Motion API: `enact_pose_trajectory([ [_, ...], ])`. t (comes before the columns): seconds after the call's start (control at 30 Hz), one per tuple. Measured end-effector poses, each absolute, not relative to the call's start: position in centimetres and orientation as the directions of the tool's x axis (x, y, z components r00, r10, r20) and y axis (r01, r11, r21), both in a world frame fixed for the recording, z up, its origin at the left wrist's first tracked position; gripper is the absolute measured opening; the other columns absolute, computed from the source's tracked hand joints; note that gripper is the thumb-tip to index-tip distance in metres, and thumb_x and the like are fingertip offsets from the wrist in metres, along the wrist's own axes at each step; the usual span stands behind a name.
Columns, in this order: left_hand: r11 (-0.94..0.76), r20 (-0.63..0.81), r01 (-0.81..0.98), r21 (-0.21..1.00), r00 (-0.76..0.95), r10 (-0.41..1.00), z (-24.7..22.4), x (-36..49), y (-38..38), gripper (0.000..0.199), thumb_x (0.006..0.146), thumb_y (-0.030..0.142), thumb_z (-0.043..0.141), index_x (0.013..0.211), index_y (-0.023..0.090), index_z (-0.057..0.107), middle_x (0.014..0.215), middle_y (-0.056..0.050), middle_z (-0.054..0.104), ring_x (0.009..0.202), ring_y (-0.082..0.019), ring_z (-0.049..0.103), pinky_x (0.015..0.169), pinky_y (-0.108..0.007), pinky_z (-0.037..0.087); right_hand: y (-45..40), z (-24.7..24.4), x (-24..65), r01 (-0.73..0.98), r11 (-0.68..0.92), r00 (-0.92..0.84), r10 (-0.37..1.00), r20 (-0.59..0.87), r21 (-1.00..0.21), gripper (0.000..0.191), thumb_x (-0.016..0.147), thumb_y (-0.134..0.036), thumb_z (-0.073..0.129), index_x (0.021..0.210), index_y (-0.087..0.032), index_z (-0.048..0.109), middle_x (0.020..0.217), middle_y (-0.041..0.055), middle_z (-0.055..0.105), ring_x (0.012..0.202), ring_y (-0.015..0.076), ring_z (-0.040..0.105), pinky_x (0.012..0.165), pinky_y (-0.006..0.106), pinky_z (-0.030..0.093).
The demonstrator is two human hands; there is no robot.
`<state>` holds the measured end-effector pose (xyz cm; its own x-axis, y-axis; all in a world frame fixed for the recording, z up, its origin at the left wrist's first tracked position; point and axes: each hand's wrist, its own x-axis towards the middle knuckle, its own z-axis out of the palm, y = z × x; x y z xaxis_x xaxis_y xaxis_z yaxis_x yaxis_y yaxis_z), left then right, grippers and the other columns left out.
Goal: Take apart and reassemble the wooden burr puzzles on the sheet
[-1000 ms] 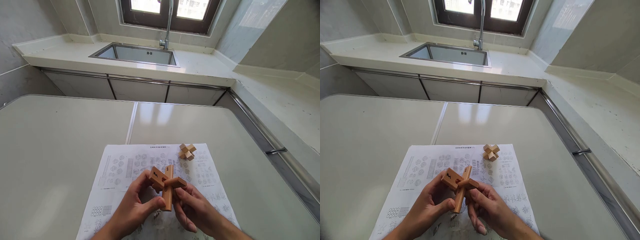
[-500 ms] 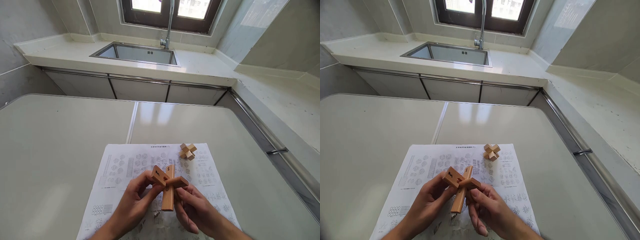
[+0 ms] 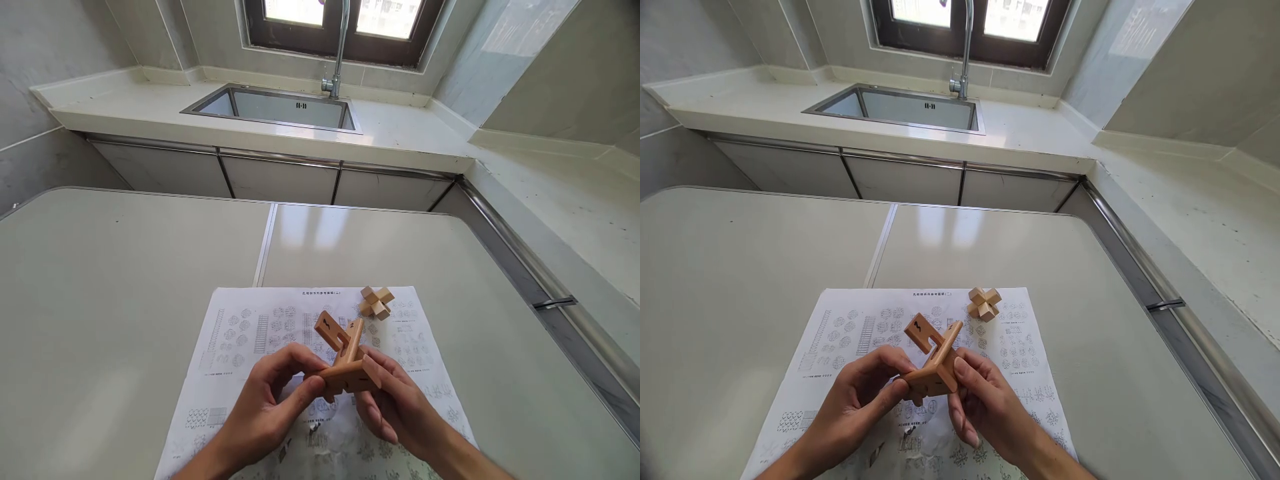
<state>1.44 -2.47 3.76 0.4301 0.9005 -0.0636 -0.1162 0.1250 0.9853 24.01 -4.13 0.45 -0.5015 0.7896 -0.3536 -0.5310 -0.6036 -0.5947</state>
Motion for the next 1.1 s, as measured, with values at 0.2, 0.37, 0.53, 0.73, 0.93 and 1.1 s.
enact_pose_trajectory([
  [0.2, 0.054, 0.015, -0.127, 0.990, 0.486, 0.874, 4.0, 0.7, -2.1, 0.015, 0.103, 0.034, 0.070, 0.102, 0.019, 0.073, 0.090, -0.006, 0.077, 0.082, -0.019, 0.073, 0.080, -0.031, 0.060, -4.4, 0.9, 23.8, -0.512, -0.555, -0.500, 0.813, -0.298, -0.656, 0.044, 0.096, -0.059, 0.074, 0.087, -0.018, 0.060, 0.046, -0.0082, 0.053, 0.031, 0.0025, 0.031, 0.035, 0.014, 0.025],
  [0.37, -0.049, 0.085, -0.088, 0.995, 0.472, 0.878, 3.9, 0.6, -2.1, 0.007, 0.103, 0.026, 0.068, 0.102, 0.021, 0.073, 0.089, -0.005, 0.078, 0.082, -0.019, 0.073, 0.078, -0.031, 0.060, -4.8, 1.1, 23.6, -0.500, -0.484, -0.434, 0.858, -0.276, -0.718, 0.045, 0.096, -0.058, 0.074, 0.082, -0.018, 0.059, 0.052, -0.0066, 0.055, 0.036, 0.0019, 0.027, 0.039, 0.016, 0.024],
  [0.53, -0.185, 0.162, 0.001, 0.983, 0.481, 0.862, 4.2, 0.7, -2.4, 0.005, 0.101, 0.020, 0.069, 0.102, 0.022, 0.073, 0.092, -0.007, 0.079, 0.083, -0.020, 0.074, 0.081, -0.034, 0.061, -4.3, 1.1, 24.1, -0.491, -0.462, -0.342, 0.882, -0.324, -0.739, 0.043, 0.095, -0.059, 0.074, 0.087, -0.019, 0.062, 0.053, -0.0076, 0.049, 0.041, 0.0051, 0.028, 0.041, 0.019, 0.026],
  [0.73, -0.099, 0.097, -0.008, 0.995, 0.304, 0.948, 5.2, -0.3, -1.3, 0.015, 0.103, 0.035, 0.068, 0.101, 0.021, 0.073, 0.085, -0.006, 0.078, 0.075, -0.020, 0.075, 0.071, -0.030, 0.063, -3.6, 0.9, 24.5, -0.505, -0.434, -0.322, 0.897, -0.304, -0.746, 0.041, 0.095, -0.058, 0.075, 0.095, -0.019, 0.064, 0.055, -0.0094, 0.044, 0.042, 0.0045, 0.027, 0.041, 0.017, 0.024],
  [0.93, -0.017, 0.083, 0.337, 0.941, -0.181, 0.980, 6.0, -3.2, 2.0, 0.031, 0.095, 0.050, 0.073, 0.111, 0.023, 0.073, 0.095, -0.005, 0.081, 0.091, -0.023, 0.078, 0.084, -0.031, 0.062, -3.5, 1.0, 24.4, -0.522, -0.433, -0.315, 0.899, -0.305, -0.735, 0.044, 0.089, -0.060, 0.078, 0.087, -0.019, 0.064, 0.066, -0.0052, 0.052, 0.042, 0.0047, 0.037, 0.039, 0.018, 0.028],
  [1.1, 0.043, 0.152, 0.639, 0.768, -0.247, 0.957, 5.4, -5.3, 3.4, 0.031, 0.095, 0.049, 0.065, 0.110, 0.024, 0.074, 0.093, -0.004, 0.082, 0.090, -0.024, 0.076, 0.061, -0.026, 0.053, -3.4, 1.2, 24.4, -0.498, -0.469, -0.358, 0.877, -0.320, -0.729, 0.043, 0.086, -0.058, 0.081, 0.087, -0.017, 0.069, 0.067, -0.0006, 0.057, 0.048, 0.0084, 0.045, 0.039, 0.017, 0.030],
])
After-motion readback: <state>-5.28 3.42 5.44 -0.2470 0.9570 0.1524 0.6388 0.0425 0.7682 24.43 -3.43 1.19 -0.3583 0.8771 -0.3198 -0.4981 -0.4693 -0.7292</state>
